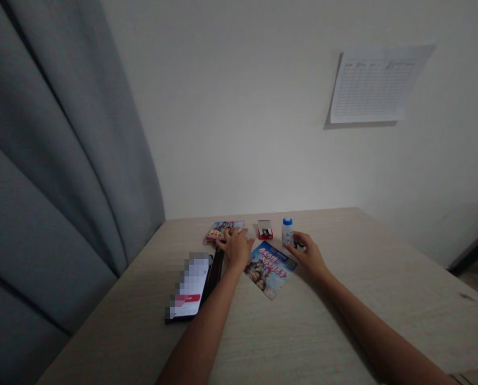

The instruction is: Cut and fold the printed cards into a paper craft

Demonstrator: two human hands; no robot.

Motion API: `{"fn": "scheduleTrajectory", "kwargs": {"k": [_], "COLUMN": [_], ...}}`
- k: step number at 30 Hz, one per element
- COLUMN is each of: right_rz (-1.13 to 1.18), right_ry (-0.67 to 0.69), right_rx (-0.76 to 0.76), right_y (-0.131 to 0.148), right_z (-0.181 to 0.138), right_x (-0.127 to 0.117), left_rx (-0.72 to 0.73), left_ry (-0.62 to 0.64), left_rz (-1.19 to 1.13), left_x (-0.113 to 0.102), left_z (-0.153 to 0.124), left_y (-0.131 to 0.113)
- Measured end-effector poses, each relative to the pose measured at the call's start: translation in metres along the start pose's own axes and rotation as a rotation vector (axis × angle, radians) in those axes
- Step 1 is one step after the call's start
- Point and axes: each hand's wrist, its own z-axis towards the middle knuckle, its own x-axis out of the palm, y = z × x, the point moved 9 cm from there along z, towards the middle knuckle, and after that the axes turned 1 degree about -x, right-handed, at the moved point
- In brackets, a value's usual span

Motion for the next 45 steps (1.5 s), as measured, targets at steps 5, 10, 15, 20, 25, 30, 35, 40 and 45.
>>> {"fn": "scheduleTrajectory", "kwargs": {"k": [5,10,15,20,25,30,35,40,45], "right_rz": [0.014,0.045,0.064,0.055,0.057,0.144,0.178,0.141,0.026], "right_ry": [-0.008,0.011,0.034,0.022,0.009,0.027,0.046,0.082,0.095], "right_rx": [0.005,0.015,0.014,0.023,0.034,0.042,0.061,0.056,-0.044], "right_y": [-0.004,-0.006,-0.003,0.001,-0.001,-0.002,-0.002,0.004,0.011], "right_z": [0.0,0.0,0.0,0.001,0.001,0.001,0.0,0.0,0.001], "right_x": [0.001,0.003,0.004,0.001,-0.001,0.001,0.002,0.003,0.002], "left_rx": [0.017,0.022,0.092,0.303,0.357,0.385,0.385,0.372,0.377], "left_ry": [0.002,-0.018,0.02,0.216,0.322,0.353,0.374,0.411,0.426], "left_rz": [0.033,0.045,-0.005,-0.102,-0.227,-0.285,-0.226,-0.186,-0.154], "left_x": [0.001,-0.004,-0.012,-0.011,-0.012,-0.004,0.001,0.003,0.004], "left_z": [0.0,-0.004,-0.017,-0.041,-0.06,-0.069,-0.068,-0.066,-0.066], "left_y": [0.0,-0.002,-0.01,-0.024,-0.022,-0.018,-0.013,-0.008,-0.008]}}
